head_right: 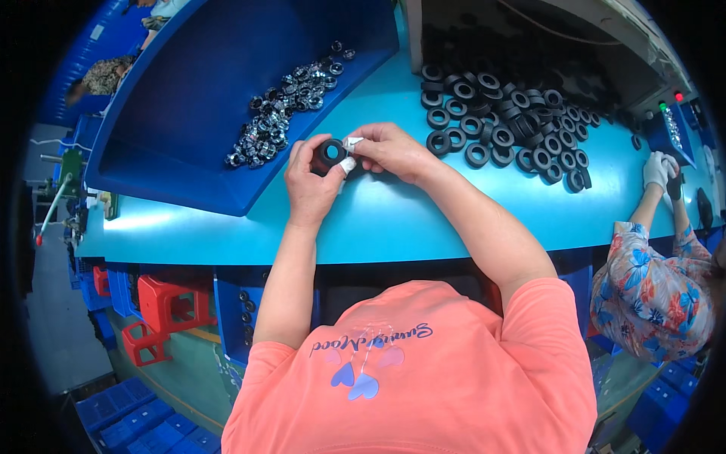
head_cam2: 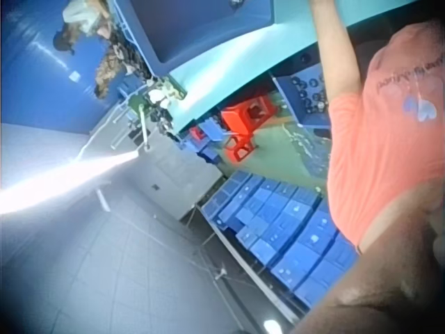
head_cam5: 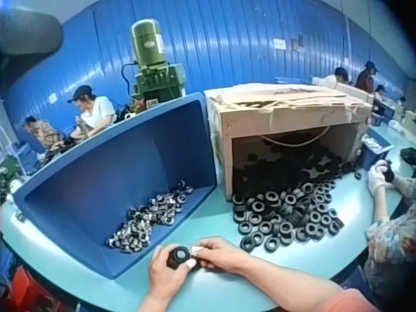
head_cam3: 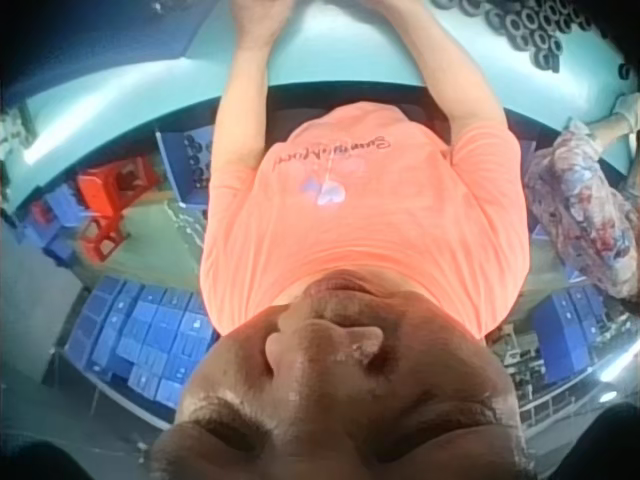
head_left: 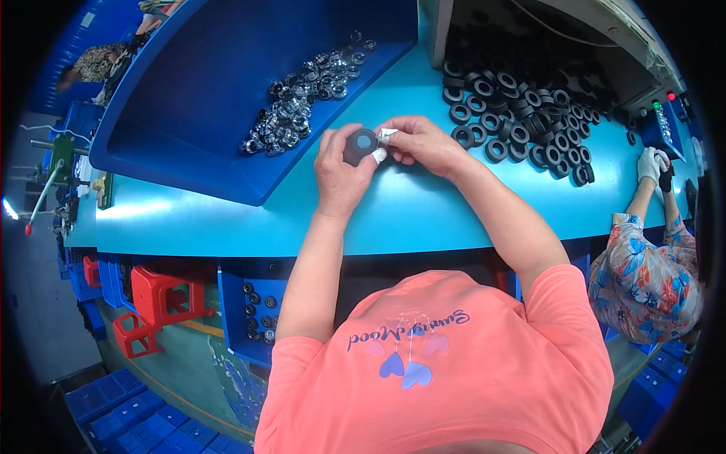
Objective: Assembling small white plastic components into black circular rings on an industrial production line.
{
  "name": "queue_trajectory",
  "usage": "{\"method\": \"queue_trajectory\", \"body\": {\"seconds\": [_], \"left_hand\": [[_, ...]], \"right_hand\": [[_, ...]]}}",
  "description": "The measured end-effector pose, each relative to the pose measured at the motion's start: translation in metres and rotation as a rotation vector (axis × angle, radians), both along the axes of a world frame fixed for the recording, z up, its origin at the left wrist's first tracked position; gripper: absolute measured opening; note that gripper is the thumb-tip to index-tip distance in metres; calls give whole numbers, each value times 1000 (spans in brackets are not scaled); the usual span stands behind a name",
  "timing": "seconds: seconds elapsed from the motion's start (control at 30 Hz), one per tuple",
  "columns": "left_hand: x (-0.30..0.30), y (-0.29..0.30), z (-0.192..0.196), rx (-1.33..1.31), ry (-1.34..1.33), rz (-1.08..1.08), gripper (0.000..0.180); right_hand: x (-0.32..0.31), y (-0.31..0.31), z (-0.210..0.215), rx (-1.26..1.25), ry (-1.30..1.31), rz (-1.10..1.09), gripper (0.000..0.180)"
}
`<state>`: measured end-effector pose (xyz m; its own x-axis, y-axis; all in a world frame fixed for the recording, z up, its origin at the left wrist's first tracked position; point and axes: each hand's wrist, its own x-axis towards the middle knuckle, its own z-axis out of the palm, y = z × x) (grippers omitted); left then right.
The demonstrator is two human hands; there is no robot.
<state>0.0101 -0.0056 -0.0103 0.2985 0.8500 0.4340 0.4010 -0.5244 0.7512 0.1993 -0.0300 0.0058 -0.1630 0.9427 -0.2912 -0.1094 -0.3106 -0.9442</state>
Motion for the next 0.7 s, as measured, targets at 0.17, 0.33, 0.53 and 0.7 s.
{"method": "queue_trajectory", "body": {"seconds": [0.17,0.33,0.53,0.7], "left_hand": [[-2,0,0,-27,-13,-6,47],[-2,1,0,-56,-39,-19,49],[-1,-2,5,-121,-70,-32,50],[-2,-2,5,-166,-80,-32,50]], "right_hand": [[-2,0,-1,-9,5,-7,23],[-1,-1,8,33,-44,-62,27],[3,-1,10,170,-11,-227,38],[7,-3,20,269,-72,-136,40]]}}
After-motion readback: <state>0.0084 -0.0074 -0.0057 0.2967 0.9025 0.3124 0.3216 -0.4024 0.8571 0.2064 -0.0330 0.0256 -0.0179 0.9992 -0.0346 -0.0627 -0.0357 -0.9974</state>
